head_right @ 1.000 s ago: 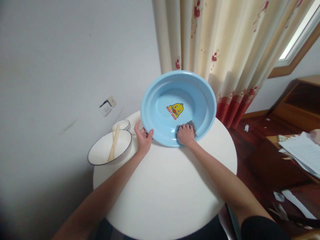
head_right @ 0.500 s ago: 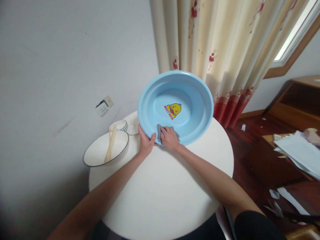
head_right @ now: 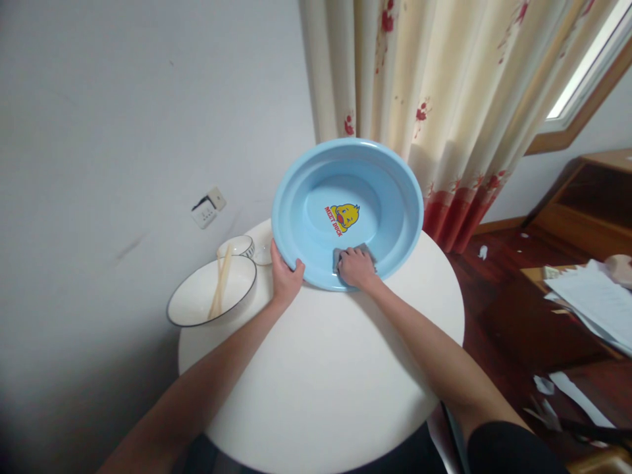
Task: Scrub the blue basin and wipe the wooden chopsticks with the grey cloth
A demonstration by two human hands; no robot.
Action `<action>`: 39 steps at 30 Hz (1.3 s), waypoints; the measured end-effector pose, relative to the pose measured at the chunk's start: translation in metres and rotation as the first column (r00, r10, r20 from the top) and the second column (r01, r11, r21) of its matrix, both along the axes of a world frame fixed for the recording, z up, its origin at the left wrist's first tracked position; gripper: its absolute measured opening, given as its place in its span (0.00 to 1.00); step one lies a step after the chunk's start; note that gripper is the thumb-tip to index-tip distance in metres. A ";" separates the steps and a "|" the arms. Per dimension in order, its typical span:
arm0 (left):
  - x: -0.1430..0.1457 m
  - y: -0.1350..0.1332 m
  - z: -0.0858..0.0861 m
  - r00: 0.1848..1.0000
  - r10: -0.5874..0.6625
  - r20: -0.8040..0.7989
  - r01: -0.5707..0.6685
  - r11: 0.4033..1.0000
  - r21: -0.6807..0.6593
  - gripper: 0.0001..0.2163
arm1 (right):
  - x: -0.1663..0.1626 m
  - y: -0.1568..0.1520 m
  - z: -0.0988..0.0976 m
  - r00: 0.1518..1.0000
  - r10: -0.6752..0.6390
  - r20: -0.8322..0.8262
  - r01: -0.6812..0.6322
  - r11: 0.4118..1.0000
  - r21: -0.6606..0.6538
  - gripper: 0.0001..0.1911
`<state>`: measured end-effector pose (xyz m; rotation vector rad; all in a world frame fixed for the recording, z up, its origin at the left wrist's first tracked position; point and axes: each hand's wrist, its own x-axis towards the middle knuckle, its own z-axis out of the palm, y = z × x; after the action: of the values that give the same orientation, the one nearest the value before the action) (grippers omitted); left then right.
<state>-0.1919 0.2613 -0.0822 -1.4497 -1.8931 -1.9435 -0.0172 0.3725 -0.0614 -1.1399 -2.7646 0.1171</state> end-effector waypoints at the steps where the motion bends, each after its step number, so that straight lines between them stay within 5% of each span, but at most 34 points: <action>1: -0.002 0.000 0.000 1.000 -0.006 -0.002 0.006 1.000 0.008 0.43 | 0.005 0.003 0.001 0.999 -0.046 0.028 0.044 0.998 0.038 0.23; 9: -0.010 0.000 -0.003 1.000 -0.029 0.002 0.029 0.999 0.021 0.43 | 0.011 0.003 -0.006 0.994 -0.107 0.034 0.099 0.979 0.177 0.22; 18: -0.014 0.002 -0.008 0.999 -0.035 0.033 0.035 0.999 -0.013 0.43 | -0.020 -0.029 -0.002 0.993 0.034 -0.113 -0.040 0.998 -0.050 0.27; 26: -0.016 0.002 -0.010 0.998 -0.034 0.053 0.036 0.999 -0.034 0.44 | -0.022 -0.031 -0.003 0.976 0.100 -0.192 -0.115 0.991 -0.071 0.29; 34: -0.018 0.002 -0.009 0.998 -0.041 0.050 0.043 0.999 -0.028 0.45 | -0.016 -0.021 0.000 0.988 0.102 -0.119 -0.105 0.994 -0.026 0.27; 39: -0.019 0.003 -0.004 0.998 -0.037 0.047 0.038 0.999 -0.027 0.44 | 0.001 -0.004 0.004 0.996 -0.060 0.060 0.058 0.998 0.040 0.24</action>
<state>-0.2106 0.2643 -0.0861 -1.4700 -1.9331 -1.9925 -0.0159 0.3686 -0.0573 -1.2341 -2.7698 0.0222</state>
